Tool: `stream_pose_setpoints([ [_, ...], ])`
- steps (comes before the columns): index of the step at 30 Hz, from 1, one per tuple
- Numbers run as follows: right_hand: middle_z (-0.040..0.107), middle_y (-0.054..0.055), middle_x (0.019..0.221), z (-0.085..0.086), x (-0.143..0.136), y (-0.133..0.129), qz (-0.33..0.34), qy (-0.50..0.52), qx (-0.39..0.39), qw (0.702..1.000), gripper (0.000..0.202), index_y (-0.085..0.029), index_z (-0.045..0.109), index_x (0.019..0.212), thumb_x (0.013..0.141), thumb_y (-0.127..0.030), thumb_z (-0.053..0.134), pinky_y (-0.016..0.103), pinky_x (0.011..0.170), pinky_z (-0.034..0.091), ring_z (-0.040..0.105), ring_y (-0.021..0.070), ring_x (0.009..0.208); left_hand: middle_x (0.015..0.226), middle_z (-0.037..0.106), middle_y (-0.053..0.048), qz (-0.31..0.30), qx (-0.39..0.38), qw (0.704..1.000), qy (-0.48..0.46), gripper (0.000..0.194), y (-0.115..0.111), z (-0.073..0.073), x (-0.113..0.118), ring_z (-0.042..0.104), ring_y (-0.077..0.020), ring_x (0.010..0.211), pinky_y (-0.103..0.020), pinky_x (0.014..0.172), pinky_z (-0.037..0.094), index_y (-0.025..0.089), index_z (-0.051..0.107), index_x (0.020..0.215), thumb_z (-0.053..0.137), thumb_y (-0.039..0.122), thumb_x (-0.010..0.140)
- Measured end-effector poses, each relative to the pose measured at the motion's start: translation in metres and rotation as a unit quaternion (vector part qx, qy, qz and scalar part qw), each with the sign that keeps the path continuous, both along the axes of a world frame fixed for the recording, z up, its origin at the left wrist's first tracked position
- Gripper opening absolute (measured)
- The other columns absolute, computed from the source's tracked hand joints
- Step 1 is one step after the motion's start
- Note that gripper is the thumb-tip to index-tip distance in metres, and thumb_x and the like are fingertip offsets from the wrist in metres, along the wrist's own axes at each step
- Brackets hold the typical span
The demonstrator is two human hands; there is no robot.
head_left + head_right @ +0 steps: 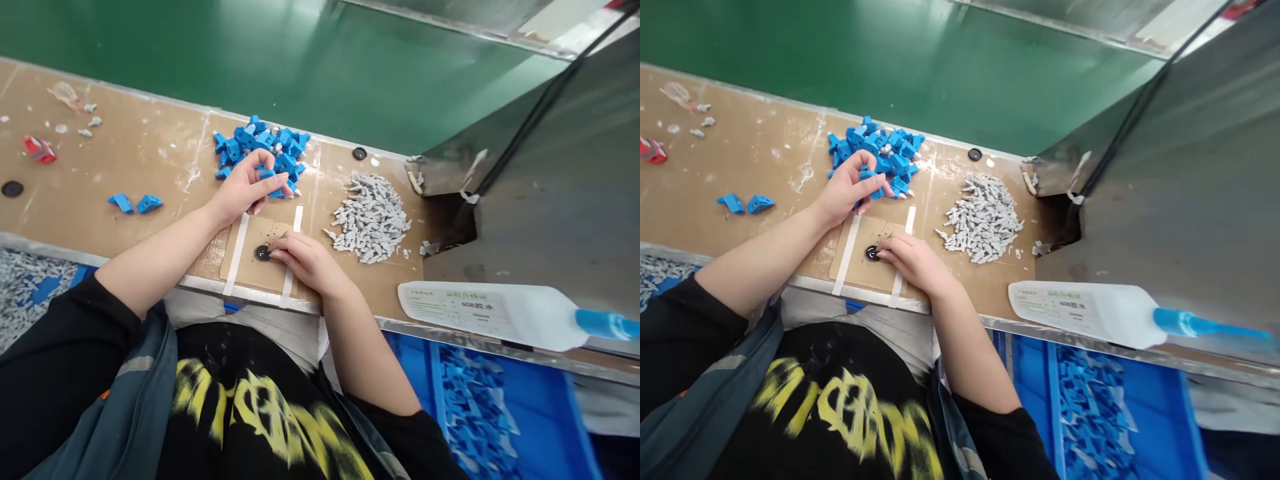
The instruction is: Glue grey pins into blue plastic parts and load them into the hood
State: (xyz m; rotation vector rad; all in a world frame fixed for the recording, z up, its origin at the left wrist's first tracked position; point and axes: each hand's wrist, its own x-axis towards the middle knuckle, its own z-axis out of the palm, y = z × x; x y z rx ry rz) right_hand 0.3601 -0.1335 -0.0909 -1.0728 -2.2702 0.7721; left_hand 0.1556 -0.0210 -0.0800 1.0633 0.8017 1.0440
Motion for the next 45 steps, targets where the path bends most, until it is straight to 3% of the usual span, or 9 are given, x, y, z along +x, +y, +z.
stream_pose_setpoints([
  [8,0.073,0.011,0.097,0.002,-0.008,-0.001,0.027,-0.055,0.028,0.998,0.028,-0.022,0.070,0.106,0.111,-0.039,0.048,0.036,0.080,0.054,0.068,0.0226,0.089,0.063,0.052,0.001,-0.116,0.107,0.983,0.095,0.030,-0.010,0.007,0.003,0.051,-0.0111,0.050,-0.023,0.053,0.036,0.016,0.061,0.090,0.058,0.041,0.106],
  [12,0.074,0.009,0.095,0.003,-0.009,-0.002,0.031,0.018,0.028,0.999,0.021,-0.022,0.074,0.105,0.107,-0.034,0.058,0.034,0.079,0.056,0.070,0.0199,0.087,0.055,0.044,0.004,-0.123,0.123,0.975,0.138,0.035,-0.012,0.006,0.002,0.041,-0.0101,0.046,-0.025,0.051,0.030,0.018,0.052,0.080,0.050,0.040,0.108],
  [16,0.077,0.004,0.088,-0.002,-0.003,-0.001,-0.094,0.182,0.025,0.979,0.010,-0.024,0.080,0.099,0.099,-0.031,0.073,0.032,0.074,0.059,0.072,0.0168,0.079,0.059,0.043,0.007,-0.114,0.092,0.980,0.136,0.022,-0.011,0.001,0.005,0.036,-0.0101,0.045,-0.026,0.050,0.024,0.022,0.047,0.091,0.053,0.037,0.105],
  [20,0.079,0.002,0.081,-0.011,0.000,0.007,-0.270,0.316,-0.033,0.909,0.021,-0.024,0.082,0.098,0.089,-0.044,0.082,0.034,0.067,0.062,0.073,0.0169,0.068,0.065,0.047,0.006,-0.090,0.128,0.968,0.195,0.022,-0.010,-0.004,0.007,0.042,-0.0114,0.052,-0.027,0.056,0.030,0.023,0.046,0.092,0.056,0.038,0.104],
  [24,0.081,0.004,0.083,-0.014,-0.004,0.014,-0.303,0.324,-0.080,0.893,0.037,-0.021,0.082,0.099,0.082,-0.053,0.086,0.038,0.074,0.067,0.076,0.0190,0.071,0.073,0.052,0.003,-0.067,0.157,0.946,0.277,0.023,-0.012,-0.002,0.006,0.049,-0.0136,0.064,-0.028,0.066,0.035,0.022,0.048,0.092,0.058,0.038,0.103],
  [30,0.081,0.004,0.081,-0.011,-0.009,0.014,-0.300,0.320,-0.077,0.895,0.033,-0.020,0.082,0.098,0.084,-0.050,0.084,0.037,0.074,0.068,0.077,0.0195,0.071,0.082,0.059,0.001,-0.053,0.160,0.929,0.329,0.019,-0.016,0.003,0.007,0.056,-0.0178,0.076,-0.031,0.075,0.039,0.022,0.048,0.094,0.056,0.036,0.104],
  [36,0.080,0.003,0.084,-0.017,-0.011,0.017,-0.282,0.244,-0.042,0.927,0.029,-0.024,0.080,0.103,0.095,-0.051,0.073,0.038,0.078,0.065,0.076,0.0205,0.075,0.088,0.066,-0.002,-0.062,0.214,0.894,0.388,0.023,-0.020,0.006,0.009,0.061,-0.0215,0.083,-0.032,0.077,0.040,0.021,0.058,0.097,0.052,0.041,0.106],
  [40,0.076,0.005,0.086,-0.013,-0.010,0.019,-0.277,0.087,0.046,0.956,0.032,-0.022,0.074,0.108,0.108,-0.047,0.054,0.037,0.082,0.058,0.073,0.0219,0.082,0.075,0.063,-0.005,-0.077,0.275,0.845,0.453,0.043,-0.027,0.017,0.008,0.060,-0.0227,0.075,-0.035,0.070,0.035,0.020,0.061,0.080,0.041,0.044,0.110],
  [45,0.075,0.013,0.104,-0.010,-0.010,0.019,-0.205,-0.087,0.073,0.972,0.036,-0.017,0.068,0.115,0.114,-0.034,0.036,0.034,0.085,0.050,0.069,0.0247,0.098,0.071,0.062,-0.006,-0.074,0.289,0.784,0.545,0.045,-0.028,0.025,0.005,0.057,-0.0229,0.070,-0.036,0.066,0.029,0.021,0.058,0.072,0.040,0.039,0.109],
])
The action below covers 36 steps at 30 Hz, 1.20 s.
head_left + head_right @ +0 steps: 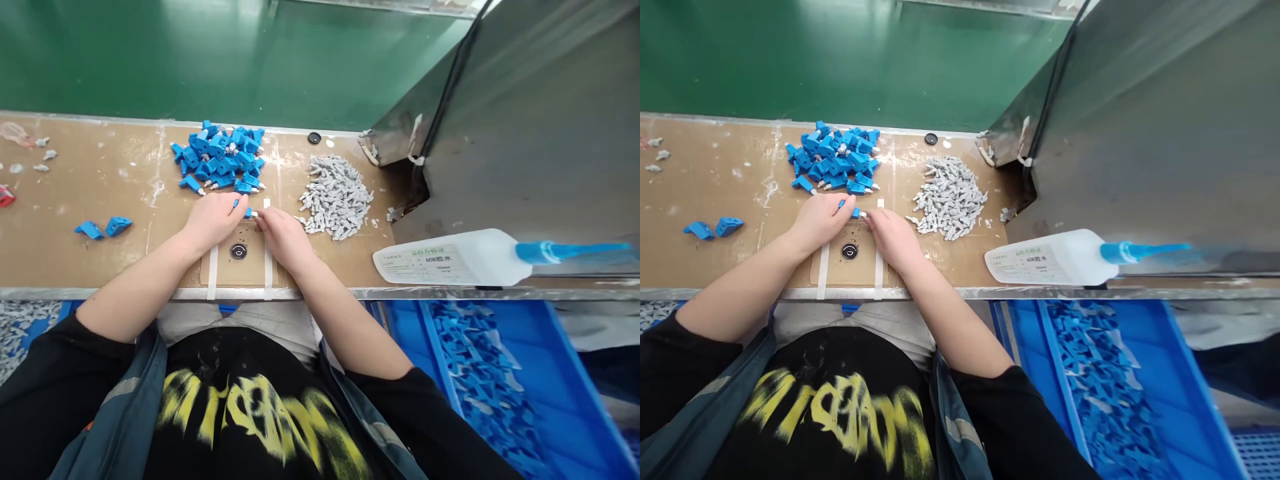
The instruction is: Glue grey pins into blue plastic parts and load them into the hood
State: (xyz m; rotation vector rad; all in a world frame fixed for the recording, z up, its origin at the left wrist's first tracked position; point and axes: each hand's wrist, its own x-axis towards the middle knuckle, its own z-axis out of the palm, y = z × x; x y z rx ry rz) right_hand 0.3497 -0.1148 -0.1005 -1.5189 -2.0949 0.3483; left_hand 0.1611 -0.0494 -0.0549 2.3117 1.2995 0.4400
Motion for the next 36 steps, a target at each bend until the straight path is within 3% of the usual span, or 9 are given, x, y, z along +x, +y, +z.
stream_pose_setpoints([
  [5,0.075,0.016,0.103,0.000,-0.006,0.000,-0.017,-0.079,-0.011,0.997,0.036,-0.013,0.068,0.112,0.113,-0.031,0.037,0.034,0.078,0.042,0.067,0.0264,0.093,0.063,0.051,-0.003,-0.007,-0.017,1.000,0.006,0.044,0.006,0.002,0.000,0.047,-0.0207,0.063,-0.038,0.064,0.022,0.022,0.043,0.066,0.039,0.037,0.107],
  [10,0.076,0.016,0.103,0.002,-0.011,0.004,-0.008,-0.083,-0.010,0.996,0.035,-0.011,0.068,0.111,0.113,-0.026,0.037,0.035,0.075,0.038,0.066,0.0261,0.091,0.061,0.043,-0.001,-0.005,-0.023,0.999,-0.021,0.045,0.006,0.003,0.003,0.037,-0.0190,0.061,-0.038,0.064,0.020,0.022,0.035,0.064,0.039,0.039,0.106],
  [20,0.075,0.014,0.100,0.005,-0.012,0.009,0.000,-0.072,-0.001,0.997,0.034,-0.012,0.067,0.112,0.114,-0.029,0.038,0.034,0.072,0.033,0.066,0.0247,0.092,0.065,0.046,0.000,0.000,-0.002,0.998,-0.059,0.043,0.009,0.000,0.003,0.044,-0.0186,0.067,-0.035,0.067,0.028,0.022,0.038,0.068,0.040,0.040,0.107],
  [26,0.075,0.015,0.104,0.006,-0.012,0.008,0.000,-0.038,0.012,0.999,0.029,-0.009,0.066,0.113,0.111,-0.020,0.039,0.033,0.075,0.037,0.068,0.0246,0.096,0.065,0.042,0.000,0.038,0.001,0.994,-0.098,0.044,0.005,-0.004,0.010,0.044,-0.0183,0.067,-0.035,0.067,0.032,0.023,0.033,0.067,0.037,0.039,0.108],
  [31,0.074,0.016,0.105,0.000,-0.011,0.010,0.008,-0.027,0.012,1.000,0.027,-0.008,0.066,0.116,0.110,-0.018,0.041,0.034,0.076,0.039,0.068,0.0250,0.094,0.065,0.041,0.000,0.032,-0.002,0.994,-0.101,0.044,0.005,-0.008,0.011,0.042,-0.0178,0.067,-0.035,0.066,0.031,0.023,0.032,0.068,0.037,0.041,0.107],
  [36,0.075,0.015,0.107,0.000,-0.011,0.011,0.024,-0.022,0.060,0.998,0.029,-0.011,0.067,0.122,0.112,-0.023,0.042,0.032,0.075,0.039,0.068,0.0226,0.095,0.067,0.048,-0.001,0.010,-0.011,0.998,-0.060,0.045,0.001,0.008,0.004,0.049,-0.0201,0.072,-0.034,0.070,0.037,0.023,0.035,0.070,0.032,0.046,0.109],
])
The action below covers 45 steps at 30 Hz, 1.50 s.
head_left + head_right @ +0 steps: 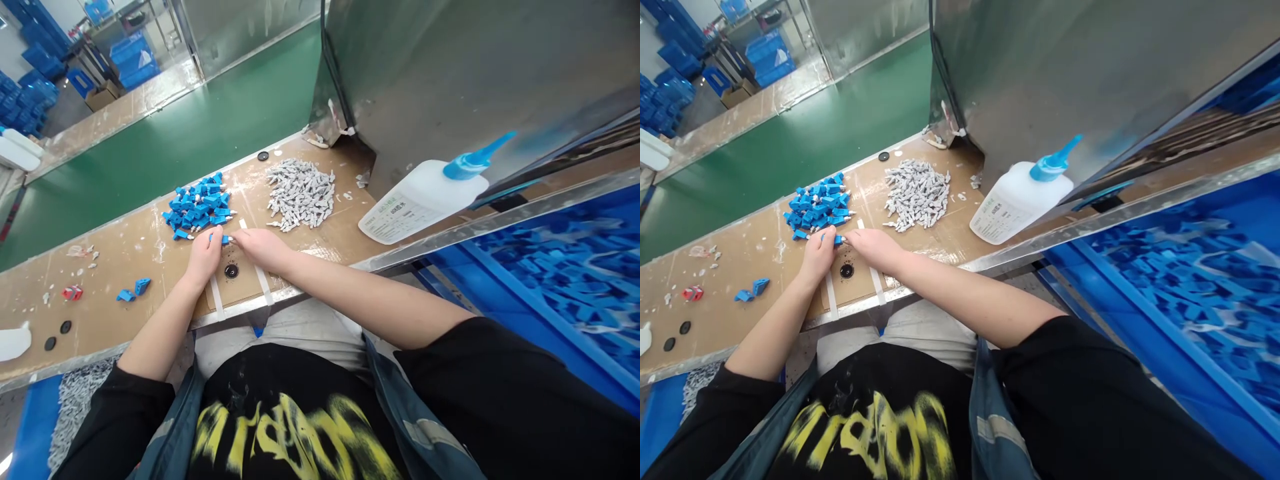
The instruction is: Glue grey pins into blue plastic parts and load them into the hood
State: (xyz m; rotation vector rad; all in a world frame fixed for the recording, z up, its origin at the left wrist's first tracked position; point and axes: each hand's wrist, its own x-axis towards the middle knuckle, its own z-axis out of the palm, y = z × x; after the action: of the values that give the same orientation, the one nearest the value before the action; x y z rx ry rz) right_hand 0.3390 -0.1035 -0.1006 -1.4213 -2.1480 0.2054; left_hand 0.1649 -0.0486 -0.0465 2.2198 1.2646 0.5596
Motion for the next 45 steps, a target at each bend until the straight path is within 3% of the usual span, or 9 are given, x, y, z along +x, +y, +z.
stream_pose_setpoints([
  [6,0.074,0.013,0.104,0.028,0.027,-0.019,-0.100,-0.051,0.052,0.992,0.033,-0.017,0.074,0.116,0.109,-0.041,0.053,0.035,0.073,0.039,0.064,0.0251,0.092,0.089,0.070,-0.006,0.006,-0.001,0.976,0.218,0.026,-0.006,0.030,-0.041,0.066,-0.0296,0.084,-0.035,0.071,0.038,0.027,0.054,0.104,0.037,0.047,0.107],
  [13,0.067,0.020,0.110,0.018,0.073,-0.022,-0.188,-0.127,-0.029,0.973,0.022,-0.013,0.076,0.100,0.101,-0.029,0.061,0.043,0.084,0.044,0.058,0.0330,0.100,0.105,0.076,-0.012,0.090,0.016,0.935,0.341,0.039,0.020,0.022,-0.085,0.072,-0.0351,0.098,-0.036,0.077,0.047,0.026,0.055,0.129,0.044,0.056,0.106],
  [19,0.073,0.017,0.110,0.022,0.064,-0.025,-0.135,0.067,-0.013,0.989,0.019,-0.016,0.071,0.105,0.102,-0.029,0.058,0.044,0.090,0.050,0.065,0.0303,0.104,0.080,0.063,-0.003,0.187,0.042,0.980,-0.053,0.036,0.028,0.035,-0.080,0.066,-0.0231,0.077,-0.031,0.072,0.049,0.026,0.056,0.121,0.063,0.050,0.096],
  [21,0.075,0.010,0.099,0.025,0.055,-0.028,-0.070,0.182,-0.064,0.979,0.019,-0.019,0.071,0.104,0.102,-0.035,0.061,0.038,0.081,0.054,0.068,0.0248,0.090,0.075,0.054,0.000,0.216,-0.067,0.912,-0.341,0.017,0.033,0.047,-0.072,0.058,-0.0161,0.066,-0.026,0.065,0.049,0.025,0.054,0.104,0.057,0.040,0.098],
  [24,0.076,0.006,0.094,0.028,0.038,-0.033,0.025,0.255,-0.098,0.962,0.019,-0.021,0.073,0.100,0.098,-0.039,0.067,0.035,0.078,0.055,0.070,0.0207,0.083,0.075,0.052,-0.001,0.216,-0.261,0.713,-0.614,0.008,0.037,0.057,-0.054,0.057,-0.0113,0.065,-0.023,0.067,0.054,0.022,0.047,0.088,0.049,0.024,0.096],
  [29,0.076,0.008,0.103,0.033,0.017,-0.039,0.124,0.195,-0.084,0.969,0.021,-0.022,0.074,0.107,0.106,-0.031,0.056,0.037,0.089,0.057,0.071,0.0205,0.096,0.087,0.062,-0.006,0.211,-0.422,0.558,-0.683,0.015,0.030,0.042,-0.015,0.068,-0.0106,0.080,-0.025,0.084,0.065,0.016,0.056,0.094,0.048,0.003,0.094],
  [35,0.074,0.011,0.109,0.037,0.011,-0.041,0.179,-0.022,-0.097,0.979,0.025,-0.019,0.073,0.120,0.107,-0.020,0.051,0.037,0.086,0.057,0.070,0.0231,0.098,0.085,0.068,-0.004,0.165,-0.461,0.593,-0.639,0.014,0.027,0.006,-0.001,0.074,-0.0098,0.084,-0.012,0.070,0.061,0.012,0.069,0.109,0.055,0.016,0.105],
  [39,0.072,0.012,0.109,0.049,0.007,-0.039,0.194,-0.153,-0.110,0.963,0.027,-0.018,0.071,0.122,0.103,-0.011,0.054,0.033,0.081,0.054,0.069,0.0221,0.093,0.056,0.045,0.006,0.070,-0.519,0.647,-0.554,0.034,0.029,-0.007,-0.009,0.036,-0.0040,0.036,-0.014,0.033,0.025,0.016,0.071,0.095,0.050,0.038,0.109],
  [45,0.070,0.013,0.107,0.073,-0.008,-0.035,0.280,-0.291,-0.083,0.911,0.029,-0.013,0.072,0.116,0.101,-0.004,0.049,0.037,0.080,0.053,0.065,0.0241,0.092,0.060,0.044,0.003,0.029,-0.459,0.732,-0.503,0.042,0.025,-0.015,-0.007,0.020,-0.0034,0.038,-0.019,0.036,0.006,0.015,0.067,0.081,0.055,0.050,0.102],
])
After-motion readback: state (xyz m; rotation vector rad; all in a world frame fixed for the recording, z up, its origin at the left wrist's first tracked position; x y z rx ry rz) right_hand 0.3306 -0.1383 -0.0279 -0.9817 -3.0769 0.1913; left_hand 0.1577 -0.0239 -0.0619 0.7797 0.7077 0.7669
